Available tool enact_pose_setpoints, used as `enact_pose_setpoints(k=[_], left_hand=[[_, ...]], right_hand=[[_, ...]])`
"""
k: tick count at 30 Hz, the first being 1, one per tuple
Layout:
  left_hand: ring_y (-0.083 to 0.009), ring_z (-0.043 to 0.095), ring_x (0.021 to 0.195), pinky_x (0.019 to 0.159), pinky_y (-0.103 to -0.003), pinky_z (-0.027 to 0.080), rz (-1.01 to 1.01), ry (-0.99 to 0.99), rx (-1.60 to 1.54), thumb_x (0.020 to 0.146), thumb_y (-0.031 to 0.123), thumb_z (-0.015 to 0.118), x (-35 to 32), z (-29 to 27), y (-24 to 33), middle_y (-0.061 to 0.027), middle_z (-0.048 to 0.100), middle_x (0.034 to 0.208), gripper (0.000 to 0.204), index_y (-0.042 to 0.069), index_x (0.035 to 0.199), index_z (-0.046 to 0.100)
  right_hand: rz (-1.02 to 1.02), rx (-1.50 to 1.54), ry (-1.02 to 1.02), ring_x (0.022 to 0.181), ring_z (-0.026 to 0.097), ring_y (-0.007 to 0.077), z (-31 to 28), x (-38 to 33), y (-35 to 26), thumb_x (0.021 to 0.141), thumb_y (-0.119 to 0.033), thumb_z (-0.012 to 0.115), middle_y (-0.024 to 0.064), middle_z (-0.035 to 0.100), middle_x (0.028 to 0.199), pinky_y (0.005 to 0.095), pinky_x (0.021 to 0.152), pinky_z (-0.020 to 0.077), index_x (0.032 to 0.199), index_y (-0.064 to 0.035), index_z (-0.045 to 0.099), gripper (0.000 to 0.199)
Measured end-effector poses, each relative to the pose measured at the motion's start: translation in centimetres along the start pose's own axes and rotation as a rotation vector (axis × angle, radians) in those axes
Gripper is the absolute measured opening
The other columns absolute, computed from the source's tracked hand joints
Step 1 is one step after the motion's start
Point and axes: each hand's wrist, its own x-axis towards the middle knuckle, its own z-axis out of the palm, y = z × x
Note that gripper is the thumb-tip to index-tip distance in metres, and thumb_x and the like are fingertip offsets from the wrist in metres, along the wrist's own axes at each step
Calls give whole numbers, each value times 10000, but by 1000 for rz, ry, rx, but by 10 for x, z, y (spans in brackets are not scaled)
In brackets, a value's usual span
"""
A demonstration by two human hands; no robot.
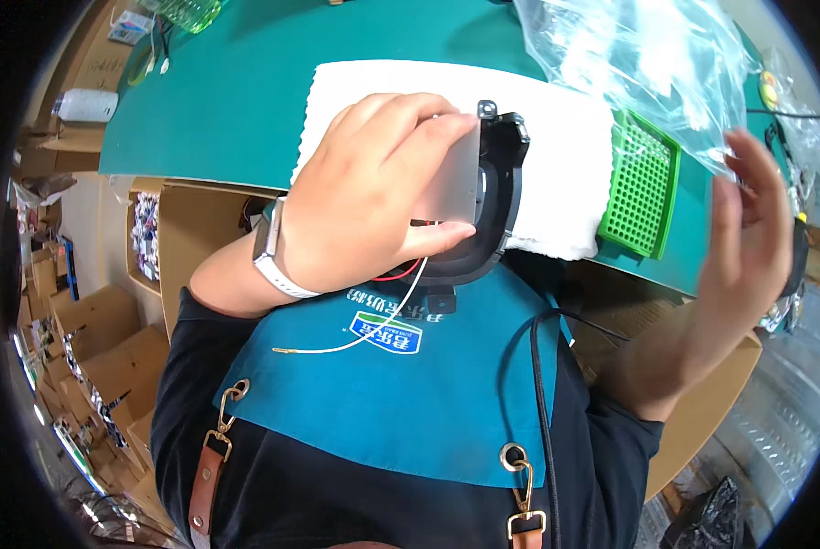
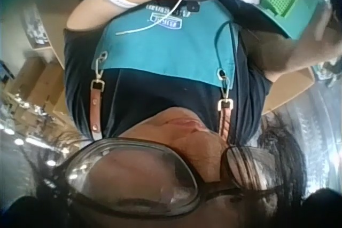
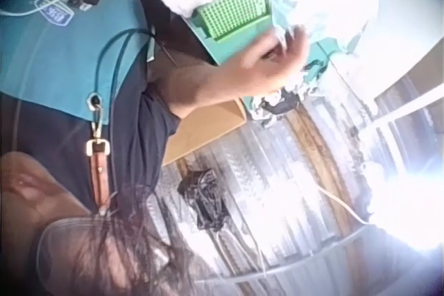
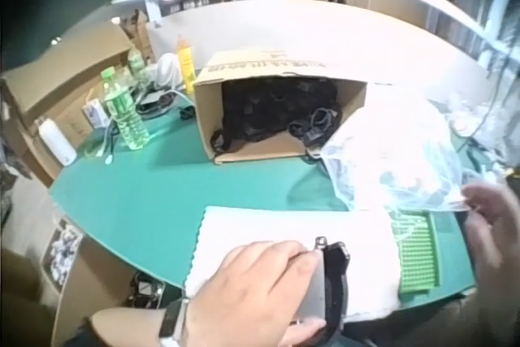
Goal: The person assembles internal components into a black plastic housing and secures them with screws using an electric screwdriver.
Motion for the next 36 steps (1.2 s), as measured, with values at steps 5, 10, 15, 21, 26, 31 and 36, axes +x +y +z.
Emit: enact_pose_setpoints(k=[5, 10, 15, 21, 26, 31, 36], left_hand=[[-318, 546, 1051, 919, -412, 427, -19, -46, 29, 623, 260, 832, -2, 9, 4, -131, 575, 1130, 653, 16, 1172, 576], [-314, 546, 1046, 888, -413, 427, -52, -67, 71, 638, 261, 821, -3, 14, 10, -130, 577, 1136, 637, 18, 1177, 582], [-317, 538, 1055, 896, -420, 425, -93, -48, 62, 618, 256, 826, -6, 17, 12, -136, 570, 1158, 657, 27, 1185, 586], [-333, 531, 1052, 920, -434, 416, -80, -79, 118, 566, 252, 842, -7, 11, 17, -142, 559, 1186, 719, 35, 1202, 587], [-330, 536, 1050, 921, -442, 415, -85, -80, 153, 548, 252, 851, -7, 17, 17, -136, 571, 1153, 717, 46, 1187, 600], [-330, 543, 1039, 922, -446, 418, -78, -96, 117, 542, 254, 850, -5, 18, 11, -138, 573, 1138, 709, 37, 1171, 604], [-331, 543, 1039, 923, -445, 417, -92, -96, 97, 542, 251, 849, -3, 17, 9, -139, 574, 1135, 703, 32, 1162, 600]], right_hand=[[453, -552, -200, 893, 622, 181, -72, 20, 121, 914, -190, 652, 130, 668, 1004, 305, 803, 484, 1284, -63, 570, 400], [517, -754, -429, 959, 653, 354, -67, -1, 179, 815, -196, 726, 245, 662, 1036, 414, 843, 497, 1307, -46, 508, 558], [518, -822, -230, 1052, 622, 441, -46, -16, 197, 815, -151, 703, 305, 630, 1127, 454, 890, 495, 1385, -79, 386, 656], [541, -656, 92, 990, 652, 327, -62, -18, 173, 831, -188, 603, 206, 665, 1098, 377, 893, 482, 1329, 2, 491, 545], [275, 350, 848, 822, 573, 244, -45, 11, 45, 849, -262, 664, 136, 587, 900, 364, 796, 478, 1139, 18, 543, 421], [37, 833, 677, 763, 539, 243, -26, 26, 46, 815, -544, 689, 135, 538, 798, 377, 806, 477, 1170, 19, 478, 698], [116, 854, 704, 744, 519, 230, 7, 34, 61, 757, -546, 712, 113, 531, 757, 369, 744, 449, 1111, -23, 529, 658]])
